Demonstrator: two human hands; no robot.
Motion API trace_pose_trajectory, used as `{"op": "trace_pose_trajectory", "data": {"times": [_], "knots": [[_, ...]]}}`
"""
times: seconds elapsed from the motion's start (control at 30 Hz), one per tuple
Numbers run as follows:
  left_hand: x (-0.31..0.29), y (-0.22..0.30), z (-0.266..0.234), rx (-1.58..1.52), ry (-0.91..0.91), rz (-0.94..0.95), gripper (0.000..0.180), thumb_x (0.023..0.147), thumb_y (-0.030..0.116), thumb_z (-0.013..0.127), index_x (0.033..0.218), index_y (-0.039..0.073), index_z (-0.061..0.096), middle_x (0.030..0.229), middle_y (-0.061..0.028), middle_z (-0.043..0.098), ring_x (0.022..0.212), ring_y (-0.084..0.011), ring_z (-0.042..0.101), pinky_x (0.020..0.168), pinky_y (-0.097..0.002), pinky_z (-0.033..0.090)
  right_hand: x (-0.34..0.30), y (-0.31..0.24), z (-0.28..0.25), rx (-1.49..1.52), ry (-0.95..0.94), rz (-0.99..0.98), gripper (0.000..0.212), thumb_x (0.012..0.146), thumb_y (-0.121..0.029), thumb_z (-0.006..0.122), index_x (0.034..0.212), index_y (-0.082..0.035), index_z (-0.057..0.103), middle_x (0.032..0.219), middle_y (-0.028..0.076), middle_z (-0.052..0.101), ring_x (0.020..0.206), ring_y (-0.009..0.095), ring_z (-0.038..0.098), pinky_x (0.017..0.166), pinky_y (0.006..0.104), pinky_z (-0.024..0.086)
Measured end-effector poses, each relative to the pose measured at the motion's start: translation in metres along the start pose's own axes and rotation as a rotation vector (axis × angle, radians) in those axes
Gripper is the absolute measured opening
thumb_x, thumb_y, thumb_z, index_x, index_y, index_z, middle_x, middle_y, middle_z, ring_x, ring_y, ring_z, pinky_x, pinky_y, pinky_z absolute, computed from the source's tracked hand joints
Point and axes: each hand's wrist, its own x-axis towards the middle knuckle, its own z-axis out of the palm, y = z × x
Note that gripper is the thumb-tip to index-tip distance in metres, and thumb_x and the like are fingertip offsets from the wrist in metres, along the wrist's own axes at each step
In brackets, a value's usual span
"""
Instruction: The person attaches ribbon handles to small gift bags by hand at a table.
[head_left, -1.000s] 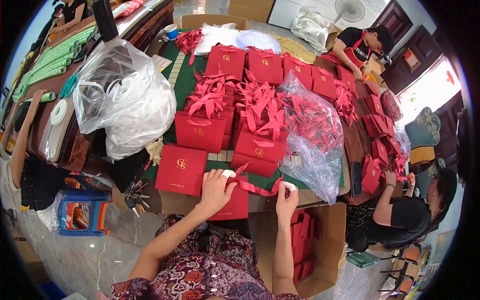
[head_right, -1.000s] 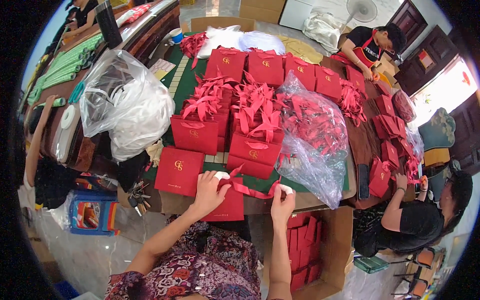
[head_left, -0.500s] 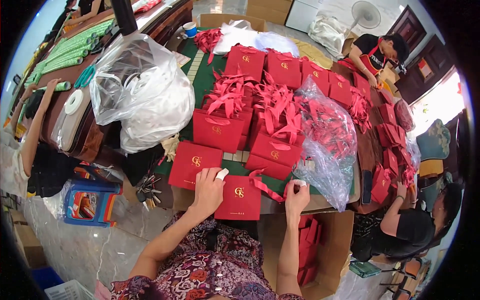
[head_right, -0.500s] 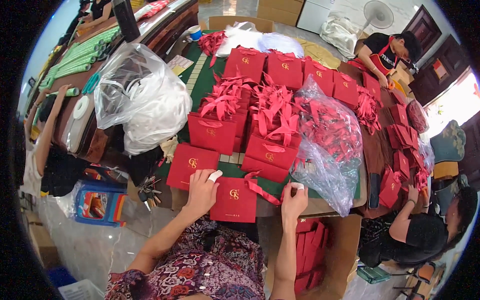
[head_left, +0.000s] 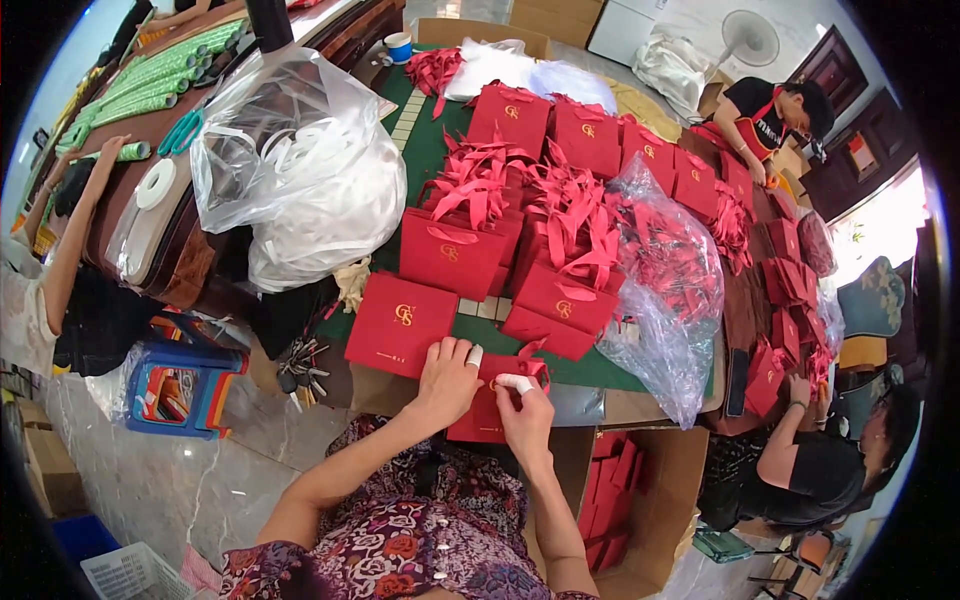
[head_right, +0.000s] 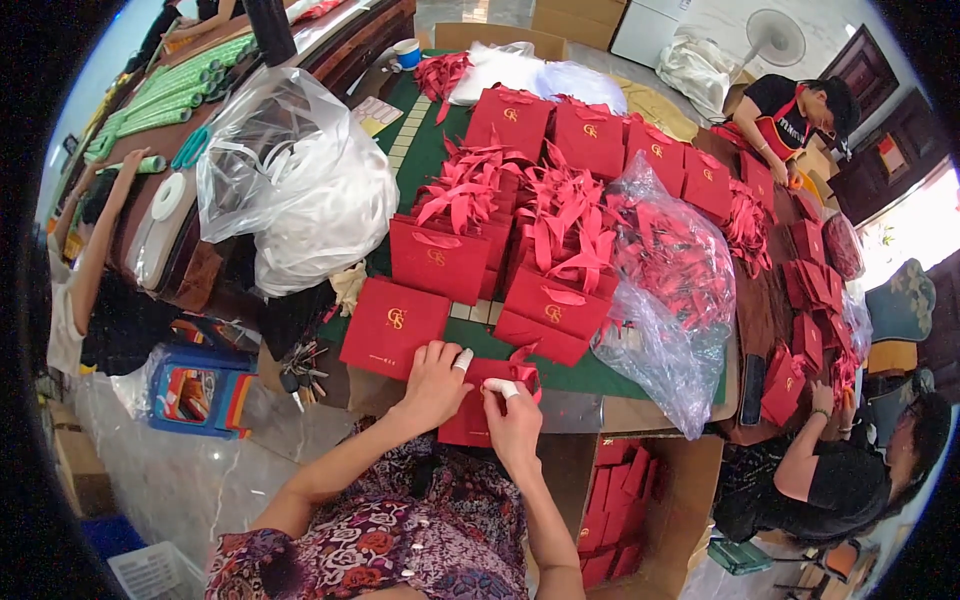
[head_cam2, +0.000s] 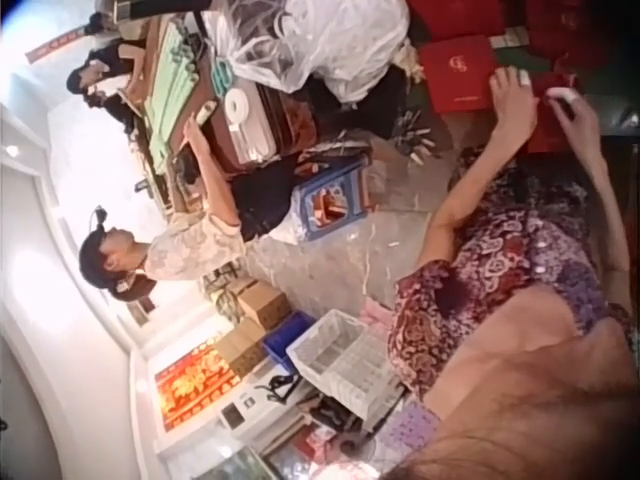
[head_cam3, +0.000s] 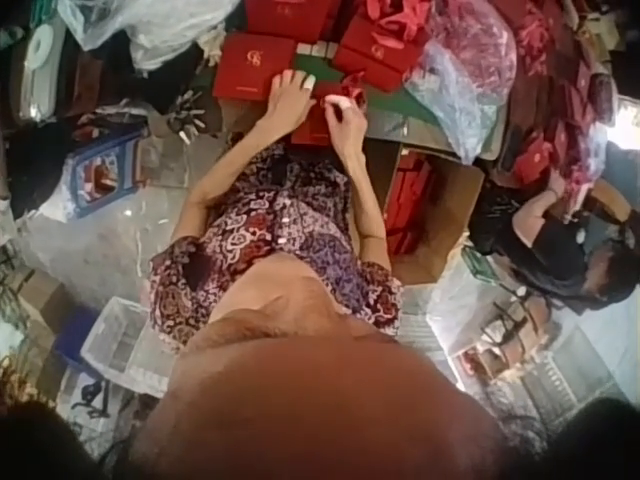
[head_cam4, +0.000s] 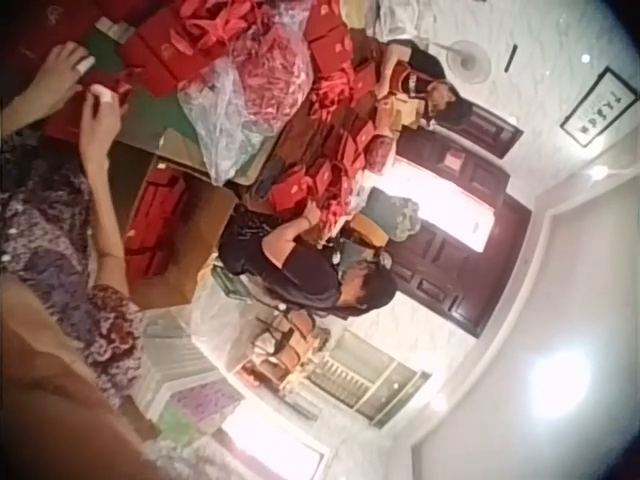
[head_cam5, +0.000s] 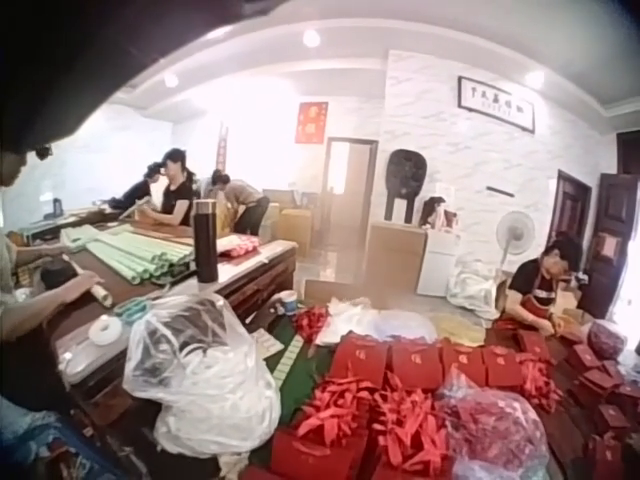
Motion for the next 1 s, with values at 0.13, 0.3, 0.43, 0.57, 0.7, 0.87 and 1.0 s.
{"op": "trace_pose_trajectory", "data": {"times": [0.13,0.3,0.43,0.57,0.7,0.87,1.0], "knots": [[0.002,0.003,-0.009,-0.127,-0.025,-0.046,0.042,0.075,0.018,0.077,0.112,0.003,0.064,0.112,-0.0103,0.056,0.106,-0.0291,0.049,0.089,-0.0404,0.041,0.0,0.005,0.004,-0.061,0.015,-0.024,0.015,0.084,-0.005,0.07,0.098,-0.005,0.069,0.089,0.014,0.066,0.079,0.03,0.066,0.069,0.0361,0.051],[-0.002,-0.003,-0.008,-0.272,0.034,-0.041,0.027,0.076,0.012,0.074,0.101,0.006,0.064,0.099,-0.011,0.059,0.096,-0.0314,0.052,0.081,-0.0403,0.044,0.003,-0.007,0.003,0.049,-0.011,0.011,0.012,0.086,-0.007,0.069,0.097,-0.003,0.069,0.087,0.014,0.067,0.078,0.027,0.067,0.07,0.0358,0.052],[0.0,-0.01,-0.007,-0.426,0.058,-0.016,0.015,0.08,0.007,0.067,0.096,0.005,0.066,0.088,-0.0124,0.065,0.087,-0.0339,0.055,0.078,-0.0413,0.047,0.002,-0.015,0.0,0.091,-0.039,0.064,0.012,0.087,-0.008,0.068,0.097,-0.003,0.07,0.089,0.014,0.068,0.079,0.026,0.068,0.071,0.0348,0.053],[0.002,-0.008,-0.016,-0.496,-0.006,-0.063,0.012,0.083,0.006,0.063,0.094,0.004,0.067,0.088,-0.0129,0.068,0.086,-0.0342,0.056,0.077,-0.0417,0.047,0.001,-0.017,-0.003,0.089,-0.071,0.137,0.013,0.085,-0.009,0.069,0.096,-0.003,0.071,0.091,0.014,0.07,0.079,0.025,0.069,0.072,0.0335,0.053],[0.001,-0.007,-0.016,-0.529,-0.058,-0.113,0.013,0.083,0.008,0.063,0.095,0.005,0.068,0.088,-0.0138,0.068,0.085,-0.0338,0.057,0.077,-0.0423,0.048,0.0,-0.017,-0.002,0.093,-0.064,0.203,0.013,0.083,-0.011,0.071,0.092,-0.002,0.072,0.085,0.013,0.072,0.075,0.022,0.07,0.071,0.0322,0.054],[0.001,-0.007,-0.017,-0.577,-0.093,-0.155,0.014,0.083,0.01,0.064,0.096,0.006,0.07,0.086,-0.014,0.067,0.085,-0.0329,0.057,0.076,-0.0425,0.048,0.002,-0.012,-0.006,0.148,-0.08,0.265,0.012,0.082,-0.01,0.071,0.091,-0.001,0.072,0.076,0.008,0.072,0.068,0.012,0.067,0.065,0.0276,0.053],[0.0,-0.007,-0.019,-0.631,-0.053,-0.187,0.013,0.085,0.012,0.061,0.094,0.007,0.069,0.08,-0.0144,0.068,0.083,-0.0341,0.059,0.077,-0.0447,0.048,0.001,-0.003,-0.009,0.191,-0.092,0.3,0.013,0.082,-0.011,0.071,0.09,-0.001,0.072,0.075,0.009,0.073,0.068,0.012,0.069,0.065,0.0281,0.053]]}}
